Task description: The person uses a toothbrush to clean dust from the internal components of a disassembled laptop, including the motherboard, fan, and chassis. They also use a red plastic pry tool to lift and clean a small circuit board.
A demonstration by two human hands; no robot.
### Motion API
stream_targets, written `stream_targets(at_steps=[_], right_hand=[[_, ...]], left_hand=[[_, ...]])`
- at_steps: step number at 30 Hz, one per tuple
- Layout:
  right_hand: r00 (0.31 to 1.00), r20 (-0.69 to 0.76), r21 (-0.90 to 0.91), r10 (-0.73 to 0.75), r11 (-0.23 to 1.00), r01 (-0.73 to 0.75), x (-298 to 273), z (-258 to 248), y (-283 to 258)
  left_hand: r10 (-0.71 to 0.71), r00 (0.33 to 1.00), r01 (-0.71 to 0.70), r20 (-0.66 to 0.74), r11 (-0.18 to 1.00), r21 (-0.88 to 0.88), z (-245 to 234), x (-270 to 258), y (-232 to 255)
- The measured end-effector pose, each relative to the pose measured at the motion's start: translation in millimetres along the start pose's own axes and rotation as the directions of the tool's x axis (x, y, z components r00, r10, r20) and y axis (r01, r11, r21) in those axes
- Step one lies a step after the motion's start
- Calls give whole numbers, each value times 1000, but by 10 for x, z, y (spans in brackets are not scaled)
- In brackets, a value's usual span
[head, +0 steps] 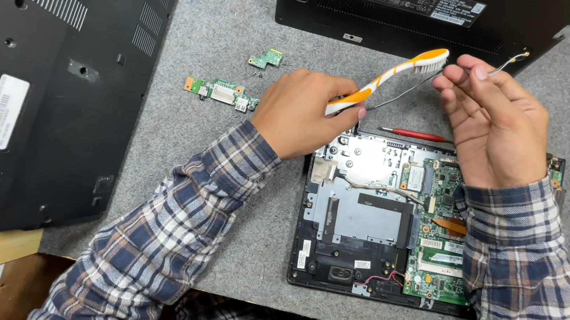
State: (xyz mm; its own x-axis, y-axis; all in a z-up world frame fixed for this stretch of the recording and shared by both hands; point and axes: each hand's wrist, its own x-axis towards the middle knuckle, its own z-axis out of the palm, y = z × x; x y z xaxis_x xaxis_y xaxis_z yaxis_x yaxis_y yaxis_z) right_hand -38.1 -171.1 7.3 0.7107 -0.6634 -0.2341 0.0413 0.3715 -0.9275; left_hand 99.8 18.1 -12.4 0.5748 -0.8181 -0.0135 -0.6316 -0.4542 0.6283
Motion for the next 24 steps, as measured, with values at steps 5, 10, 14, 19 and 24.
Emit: stream_targets(at_steps=[5,10,14,19,24], right_hand=[[1000,-29,-30,8,999,-9,-21,39,-11],[1000,-11,-40,-14,999,14,-4,26,4],[995,42,-174,-92,980,98,-37,43,-13],[992,47,-165,-114,979,120,-38,42,-11],[992,45,-303,-118,945,126,43,-76,-29]], left_hand=[[-223,974,223,48,975,-2,-49,70,144],[-303,943,309,139,951,-20,-126,143,190],[-338,931,346,138,937,-37,-145,128,243],[-343,933,347,105,938,-22,-127,116,253],[-202,973,209,107,977,-52,-121,135,124]])
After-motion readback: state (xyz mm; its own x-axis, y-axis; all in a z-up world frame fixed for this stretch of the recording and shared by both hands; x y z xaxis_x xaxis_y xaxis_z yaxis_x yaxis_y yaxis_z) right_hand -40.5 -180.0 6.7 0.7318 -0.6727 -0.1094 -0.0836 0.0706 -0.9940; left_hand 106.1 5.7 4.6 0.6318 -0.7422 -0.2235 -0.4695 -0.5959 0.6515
